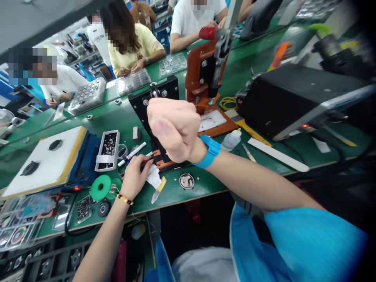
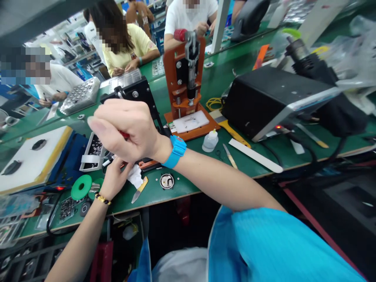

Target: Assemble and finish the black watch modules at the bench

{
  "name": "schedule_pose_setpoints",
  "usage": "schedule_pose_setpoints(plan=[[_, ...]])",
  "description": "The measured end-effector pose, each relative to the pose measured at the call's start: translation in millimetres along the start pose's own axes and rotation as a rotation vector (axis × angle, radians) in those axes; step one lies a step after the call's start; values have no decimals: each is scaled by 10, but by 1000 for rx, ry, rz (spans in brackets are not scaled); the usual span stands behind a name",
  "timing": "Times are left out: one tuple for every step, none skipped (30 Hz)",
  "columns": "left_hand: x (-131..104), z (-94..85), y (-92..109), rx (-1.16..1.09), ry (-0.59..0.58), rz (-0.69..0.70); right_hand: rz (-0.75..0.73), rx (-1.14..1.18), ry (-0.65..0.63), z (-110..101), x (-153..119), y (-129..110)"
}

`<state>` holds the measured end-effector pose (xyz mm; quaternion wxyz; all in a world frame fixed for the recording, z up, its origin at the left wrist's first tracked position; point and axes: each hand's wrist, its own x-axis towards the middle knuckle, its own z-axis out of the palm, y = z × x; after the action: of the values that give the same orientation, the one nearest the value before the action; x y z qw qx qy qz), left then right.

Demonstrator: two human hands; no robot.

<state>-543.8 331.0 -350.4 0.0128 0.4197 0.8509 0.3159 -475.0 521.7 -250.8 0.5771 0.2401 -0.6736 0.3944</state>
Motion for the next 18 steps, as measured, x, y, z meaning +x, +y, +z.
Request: schedule_pose_setpoints(plan=[[5,-8,5,6,-13,-4,-23,-36,-16,-14,-17,22],[10,-14,11,15,-24,-6,-37,-67,-31,-26,-34,40],[15,-19,16,25,-33,-4,-41,-93,-48,-37,-52,55],[21,-24,22,35,-40,-1,-31,-117,-68,-45,-68,65],[28,-31,28,46,-43,3,-13,-144,-91,-51,-81,71],[35,-38,34,63,-43,8,7,-166,-109,-53,-92,73],[42,-47,41,88,-37,17,27,-177,-123,-52,-99,73],[50,-57,47,118,-30,26,39,-181,-129,-48,-103,70],[58,-67,52,142,-33,30,42,-178,-119,-40,-105,67],[66,-75,55,156,-48,25,40,-172,-103,-31,-104,64],[77,-81,56,160,-71,9,32,-164,-77,-19,-103,60],[90,-83,55,150,-99,-18,20,-156,-50,-8,-101,56],[108,-82,53,132,-133,-53,11,-150,-30,4,-101,52],[133,-78,51,110,-168,-87,4,-148,-13,14,-101,49],[165,-71,53,91,-201,-111,1,-150,-2,23,-103,45],[206,-63,59,64,-244,-138,2,-154,3,31,-107,42],[255,-56,74,17,-308,-190,8,-159,5,37,-112,40],[310,-52,97,-38,-383,-256,17,-165,4,41,-117,38]])
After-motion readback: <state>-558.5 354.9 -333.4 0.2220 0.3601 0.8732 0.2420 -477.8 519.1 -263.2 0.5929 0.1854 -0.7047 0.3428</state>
